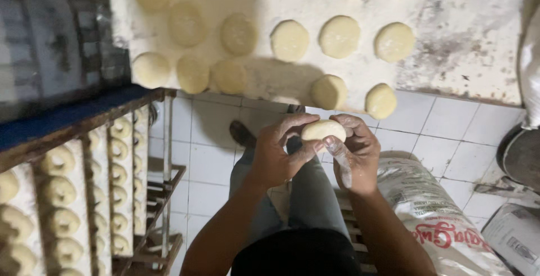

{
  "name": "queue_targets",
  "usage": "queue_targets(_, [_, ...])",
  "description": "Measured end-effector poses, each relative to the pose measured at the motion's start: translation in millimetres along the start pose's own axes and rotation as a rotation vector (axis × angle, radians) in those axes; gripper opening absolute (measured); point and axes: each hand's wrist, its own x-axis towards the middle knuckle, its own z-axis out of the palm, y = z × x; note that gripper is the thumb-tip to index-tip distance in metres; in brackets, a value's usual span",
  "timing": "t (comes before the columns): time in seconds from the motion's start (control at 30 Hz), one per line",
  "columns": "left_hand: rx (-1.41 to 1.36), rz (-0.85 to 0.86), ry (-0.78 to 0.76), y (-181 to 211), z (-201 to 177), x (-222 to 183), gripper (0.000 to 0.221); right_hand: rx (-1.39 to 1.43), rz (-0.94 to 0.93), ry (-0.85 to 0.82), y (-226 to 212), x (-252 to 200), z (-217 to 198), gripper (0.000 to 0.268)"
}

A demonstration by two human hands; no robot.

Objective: The person picks up rounds of dough from a floured surface, stretches each one into a ring by hand, and places the resulting rings onto a wooden board. They then lift the board and carry it to a storage rack before beginning the process again with a new set of dough rounds.

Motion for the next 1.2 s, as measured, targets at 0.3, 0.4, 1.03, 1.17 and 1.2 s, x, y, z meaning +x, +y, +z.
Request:
queue_targets(0.3, [-0.225, -0.091, -0.12, -29.0, 12.4, -39.9, 0.049, -0.16, 0.052, 0.101, 18.4, -62.2, -23.9, 0.039])
queue_targets(0.4, [-0.32, -0.149, -0.184, -18.4, -8.0, -76.3, 0.041, 0.076, 0.053, 0.127, 28.0, -103.9, 2.7, 0.04])
queue_targets(1.03, [-0.258, 0.275, -0.122, 81.8, -109.9, -237.3, 0.022, -0.338, -0.274, -0.195, 6.0, -237.7, 154.1, 0.02])
queue_targets(1.17, [-0.275, 0.23, -0.241, 102.5, -118.7, -243.5, 0.025, -0.062, -0.218, -0.114, -3.5, -251.4, 175.2, 0.019])
queue_targets(1.2, [-0.243, 0.214, -0.221, 104.9, -117.5, -243.3, 0.028, -0.056, -0.218, -0.108, -6.8, -256.5, 174.4, 0.02])
